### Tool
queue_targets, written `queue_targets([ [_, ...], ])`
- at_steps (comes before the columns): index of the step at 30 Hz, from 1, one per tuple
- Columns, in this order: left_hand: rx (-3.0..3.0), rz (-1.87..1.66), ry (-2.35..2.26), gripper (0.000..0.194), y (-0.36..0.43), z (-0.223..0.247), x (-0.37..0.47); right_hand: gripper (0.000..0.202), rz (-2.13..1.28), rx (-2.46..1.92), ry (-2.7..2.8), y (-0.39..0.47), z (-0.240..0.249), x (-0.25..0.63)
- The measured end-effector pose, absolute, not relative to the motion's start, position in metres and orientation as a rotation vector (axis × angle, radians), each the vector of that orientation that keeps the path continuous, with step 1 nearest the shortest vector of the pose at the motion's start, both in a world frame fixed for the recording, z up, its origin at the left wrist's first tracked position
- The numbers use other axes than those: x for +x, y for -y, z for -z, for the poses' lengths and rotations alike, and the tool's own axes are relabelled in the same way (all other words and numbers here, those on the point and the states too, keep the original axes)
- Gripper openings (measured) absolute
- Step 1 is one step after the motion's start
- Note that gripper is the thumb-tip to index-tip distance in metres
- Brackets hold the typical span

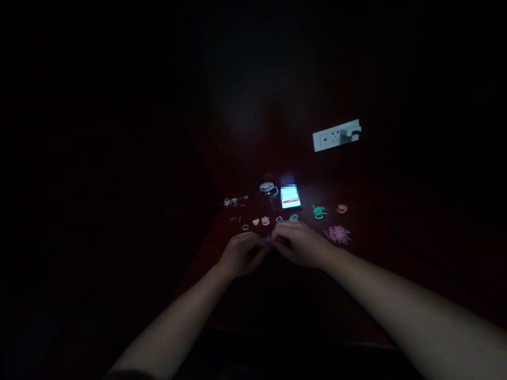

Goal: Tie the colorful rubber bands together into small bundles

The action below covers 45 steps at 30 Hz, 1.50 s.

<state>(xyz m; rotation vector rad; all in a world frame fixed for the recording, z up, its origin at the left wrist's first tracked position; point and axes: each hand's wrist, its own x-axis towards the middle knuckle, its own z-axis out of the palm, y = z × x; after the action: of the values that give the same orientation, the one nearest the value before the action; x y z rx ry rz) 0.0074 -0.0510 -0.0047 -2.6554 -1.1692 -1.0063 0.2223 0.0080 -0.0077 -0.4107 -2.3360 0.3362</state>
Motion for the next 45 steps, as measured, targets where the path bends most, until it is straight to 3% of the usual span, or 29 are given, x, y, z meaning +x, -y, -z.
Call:
queue_targets([
  [10, -2.436, 1.064, 1.539, 0.009, 0.094, 0.011, -0.028, 0.008, -0.307, -0.302, 2.364, 0.004, 0.002, 0.215],
  [18, -2.036, 1.284, 1.997, 0.019, 0.08, 0.039, -0.074, 0.004, -0.298, -0.407, 2.245, -0.015, 0.004, 0.225],
  [45, -2.101, 1.16, 2.12, 0.018, 0.068, 0.048, -0.08, 0.008, -0.325, -0.491, 2.168, -0.019, 0.003, 0.23],
])
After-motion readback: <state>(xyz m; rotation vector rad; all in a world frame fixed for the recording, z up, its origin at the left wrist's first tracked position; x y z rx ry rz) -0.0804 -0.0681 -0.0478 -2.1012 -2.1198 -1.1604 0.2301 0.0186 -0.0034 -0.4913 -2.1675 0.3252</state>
